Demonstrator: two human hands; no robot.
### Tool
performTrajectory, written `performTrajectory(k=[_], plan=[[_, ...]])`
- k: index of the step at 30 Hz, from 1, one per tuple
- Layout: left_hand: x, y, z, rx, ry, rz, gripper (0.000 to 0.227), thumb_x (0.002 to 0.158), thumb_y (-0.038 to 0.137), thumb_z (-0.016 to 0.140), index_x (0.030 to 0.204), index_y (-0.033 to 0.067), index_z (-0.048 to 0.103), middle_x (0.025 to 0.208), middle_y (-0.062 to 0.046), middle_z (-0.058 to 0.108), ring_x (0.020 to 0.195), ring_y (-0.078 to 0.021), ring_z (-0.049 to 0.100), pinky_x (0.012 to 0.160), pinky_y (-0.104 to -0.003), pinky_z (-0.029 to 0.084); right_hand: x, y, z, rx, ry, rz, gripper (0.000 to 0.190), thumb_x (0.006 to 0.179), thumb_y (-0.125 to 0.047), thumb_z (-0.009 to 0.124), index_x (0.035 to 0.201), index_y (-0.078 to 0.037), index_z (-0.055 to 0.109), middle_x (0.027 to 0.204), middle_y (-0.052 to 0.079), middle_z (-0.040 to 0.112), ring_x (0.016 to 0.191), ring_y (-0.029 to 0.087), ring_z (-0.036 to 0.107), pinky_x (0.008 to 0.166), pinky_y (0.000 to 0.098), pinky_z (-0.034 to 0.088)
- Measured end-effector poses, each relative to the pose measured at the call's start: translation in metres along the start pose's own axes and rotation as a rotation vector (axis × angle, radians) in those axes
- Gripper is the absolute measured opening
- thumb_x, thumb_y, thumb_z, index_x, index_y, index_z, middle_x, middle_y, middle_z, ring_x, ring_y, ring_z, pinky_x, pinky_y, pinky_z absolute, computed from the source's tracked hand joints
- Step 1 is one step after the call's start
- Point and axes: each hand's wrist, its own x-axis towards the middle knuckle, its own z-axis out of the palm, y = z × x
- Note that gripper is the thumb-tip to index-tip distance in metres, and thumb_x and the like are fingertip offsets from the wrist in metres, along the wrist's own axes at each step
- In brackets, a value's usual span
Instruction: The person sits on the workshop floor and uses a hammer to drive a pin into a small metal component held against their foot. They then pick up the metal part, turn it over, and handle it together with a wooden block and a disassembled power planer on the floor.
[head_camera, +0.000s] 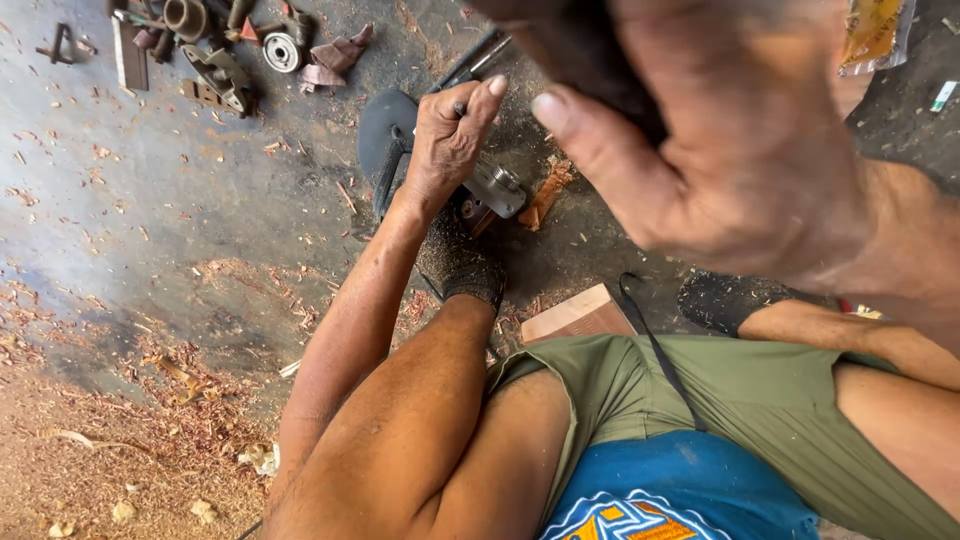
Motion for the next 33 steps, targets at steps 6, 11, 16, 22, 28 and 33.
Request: performTrajectory(k=[6, 11, 16, 22, 28, 33], plan=[[-0.005, -0.012, -0.006, -0.129, -0.085, 0.193, 0.046, 0.118, 0.032, 0.055, 0.083, 0.0034, 0.063, 0.072, 0.005, 0.058, 0.065, -0.0037, 0.053, 0.055, -0.027, 0.045, -0.006, 0.019, 0.055, -0.107, -0.362, 0.061, 0.076, 0.098, -0.005, 0.067, 0.163, -0.008, 0.027, 0.094, 0.020, 0.064, 0.064, 0.034, 0.066, 0.057, 0.0429, 0.058], [-0.016, -0.014, -0.004, -0.005, 0.012, 0.086, 0.042, 0.114, 0.027, 0.059, 0.081, 0.0027, 0.054, 0.070, 0.002, 0.047, 0.064, -0.0088, 0.044, 0.056, -0.031, 0.037, -0.006, 0.007, 0.040, -0.072, -0.277, 0.142, 0.077, 0.103, -0.009, 0.068, 0.165, -0.010, 0.023, 0.096, 0.020, 0.064, 0.071, 0.036, 0.068, 0.063, 0.0464, 0.057], [-0.008, 0.020, -0.029, 0.137, 0.233, -0.072, 0.044, 0.108, 0.036, 0.057, 0.075, 0.0069, 0.058, 0.068, 0.002, 0.054, 0.060, -0.0142, 0.048, 0.053, -0.033, 0.038, -0.007, 0.006, 0.034, 0.193, -0.087, 0.237, 0.068, 0.104, -0.004, 0.065, 0.161, -0.006, 0.028, 0.114, 0.025, 0.066, 0.080, 0.034, 0.071, 0.067, 0.0434, 0.058], [-0.015, 0.025, -0.026, 0.967, -0.106, 0.053, 0.042, 0.064, 0.036, 0.089, 0.087, 0.0055, 0.072, 0.089, -0.018, 0.069, 0.086, -0.0376, 0.063, 0.070, -0.050, 0.055, -0.016, 0.011, 0.029, 0.182, -0.099, 0.356, 0.053, 0.106, -0.010, 0.065, 0.153, -0.001, 0.042, 0.097, 0.024, 0.068, 0.084, 0.037, 0.072, 0.070, 0.0459, 0.056], [-0.004, -0.022, -0.017, 1.141, -0.222, -0.195, 0.017, 0.076, 0.003, 0.071, 0.093, 0.0030, 0.069, 0.086, -0.019, 0.070, 0.085, -0.0358, 0.068, 0.069, -0.048, 0.058, -0.022, 0.003, 0.029, 0.236, -0.010, 0.208, 0.069, 0.104, -0.008, 0.065, 0.163, -0.005, 0.029, 0.105, 0.025, 0.068, 0.087, 0.039, 0.071, 0.076, 0.0454, 0.057], [0.000, -0.006, -0.023, 1.017, -0.287, -0.177, 0.021, 0.077, 0.011, 0.078, 0.090, 0.0000, 0.067, 0.085, -0.024, 0.071, 0.084, -0.0423, 0.070, 0.076, -0.053, 0.056, -0.023, 0.003, 0.026, 0.263, -0.140, 0.341, 0.067, 0.103, -0.010, 0.063, 0.160, -0.010, 0.028, 0.091, 0.022, 0.068, 0.075, 0.037, 0.071, 0.067, 0.0460, 0.056]])
